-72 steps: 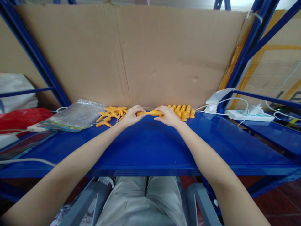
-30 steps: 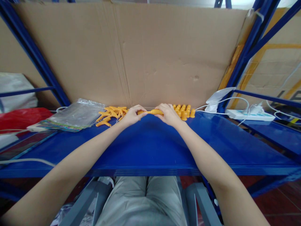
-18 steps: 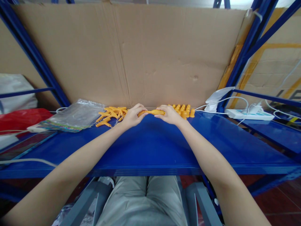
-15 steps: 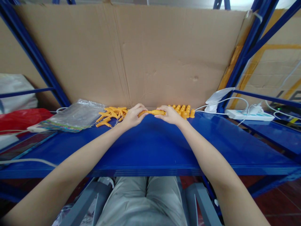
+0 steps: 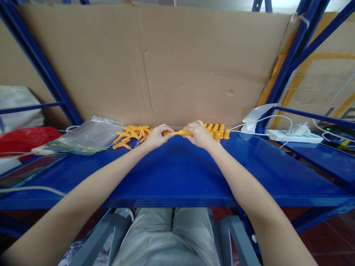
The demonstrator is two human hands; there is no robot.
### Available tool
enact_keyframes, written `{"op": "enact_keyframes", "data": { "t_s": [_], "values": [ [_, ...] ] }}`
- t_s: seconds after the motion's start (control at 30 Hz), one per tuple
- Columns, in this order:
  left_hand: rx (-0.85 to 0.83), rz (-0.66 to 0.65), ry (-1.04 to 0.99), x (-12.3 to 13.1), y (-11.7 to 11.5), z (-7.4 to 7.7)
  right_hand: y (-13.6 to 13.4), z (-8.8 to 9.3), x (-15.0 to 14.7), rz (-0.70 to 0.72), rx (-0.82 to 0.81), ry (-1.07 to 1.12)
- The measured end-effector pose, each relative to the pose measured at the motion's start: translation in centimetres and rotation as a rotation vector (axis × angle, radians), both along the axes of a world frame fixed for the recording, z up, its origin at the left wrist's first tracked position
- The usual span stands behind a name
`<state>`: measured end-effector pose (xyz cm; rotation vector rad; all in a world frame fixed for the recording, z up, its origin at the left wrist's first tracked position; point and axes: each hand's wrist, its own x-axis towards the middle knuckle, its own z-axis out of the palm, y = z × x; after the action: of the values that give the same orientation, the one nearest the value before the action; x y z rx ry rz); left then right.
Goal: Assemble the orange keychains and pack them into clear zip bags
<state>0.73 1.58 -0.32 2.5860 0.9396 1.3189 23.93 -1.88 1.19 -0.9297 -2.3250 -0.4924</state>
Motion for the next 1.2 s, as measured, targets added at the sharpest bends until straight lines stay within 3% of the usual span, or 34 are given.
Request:
{"op": "enact_keyframes", "data": {
  "t_s": [0.33,0.47,0.7,1.2],
  "values": [
    [0.294,0.005,0.133,-0.3,-1.0,0.2,0.3,-0.2,0.1,0.057,-0.260,0.185],
    [0.241,0.012,0.097,-0.1,-0.7,0.0,1.1,-0.9,0.1,0.004,-0.269,0.260],
    [0.093,0.031,0.009,0.3,0.0,-0.2,1.1,-0.6,0.2,-0.021,-0.121,0.134],
    [0.265,0.036,0.107,0.2,-1.1,-0.1,0.5,-0.1,0.2,0.038,-0.300,0.259]
  ]
}}
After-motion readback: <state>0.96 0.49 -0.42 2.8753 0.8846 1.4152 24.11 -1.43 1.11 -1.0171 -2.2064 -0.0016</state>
